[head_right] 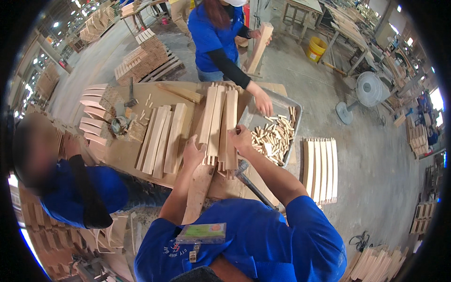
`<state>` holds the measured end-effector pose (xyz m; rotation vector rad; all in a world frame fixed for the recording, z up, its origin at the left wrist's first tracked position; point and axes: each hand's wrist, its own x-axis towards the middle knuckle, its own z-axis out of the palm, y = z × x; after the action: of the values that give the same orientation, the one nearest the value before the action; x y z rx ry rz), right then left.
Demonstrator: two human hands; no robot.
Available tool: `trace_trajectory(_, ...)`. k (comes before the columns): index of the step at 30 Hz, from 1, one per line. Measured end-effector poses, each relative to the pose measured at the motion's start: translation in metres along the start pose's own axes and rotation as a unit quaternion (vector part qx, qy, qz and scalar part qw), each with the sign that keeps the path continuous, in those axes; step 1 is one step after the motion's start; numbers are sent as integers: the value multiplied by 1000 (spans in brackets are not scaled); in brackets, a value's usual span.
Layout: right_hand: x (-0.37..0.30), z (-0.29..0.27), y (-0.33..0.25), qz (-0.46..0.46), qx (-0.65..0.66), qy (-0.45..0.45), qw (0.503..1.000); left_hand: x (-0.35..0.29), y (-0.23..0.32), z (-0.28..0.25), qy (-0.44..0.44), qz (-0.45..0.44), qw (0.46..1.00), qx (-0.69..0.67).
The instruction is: The person inserts small wooden dowels into pre-drilled holes on long wooden slats using a hammer. They pick up a slat, align the dowels, and tap them into place, then place the finished slat on a stack. The process is repeated continuously throughout the clip.
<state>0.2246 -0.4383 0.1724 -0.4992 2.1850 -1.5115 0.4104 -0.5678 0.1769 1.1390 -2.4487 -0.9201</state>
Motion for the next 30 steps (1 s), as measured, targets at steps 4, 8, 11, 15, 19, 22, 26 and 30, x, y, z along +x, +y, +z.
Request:
trace_trajectory(4,3,24,-6,1,-102,-4,995,33,-19,8,-43,-106,990,-82)
trace_trajectory(8,8,46,-13,-53,-267,10,962,71,-28,5,-76,-139,972,-174)
trace_trajectory(11,7,39,-16,-63,-344,-37,936,80,-28,2,-145,-202,937,-244)
trace_trajectory(15,22,28,-5,-56,-312,-64,946,92,-11,-4,-163,-244,907,-304)
trace_trajectory(19,21,27,8,-71,-296,-54,951,97,-4,2,-204,-272,873,-351)
trace_trajectory(22,18,36,3,-80,-306,-51,947,92,-16,4,-158,-276,891,-323)
trace_trajectory(26,15,36,0,-58,-303,-61,949,86,-7,8,-113,-244,933,-239)
trace_trajectory(30,21,22,-3,-43,-295,-75,952,82,9,0,-155,-223,924,-270)
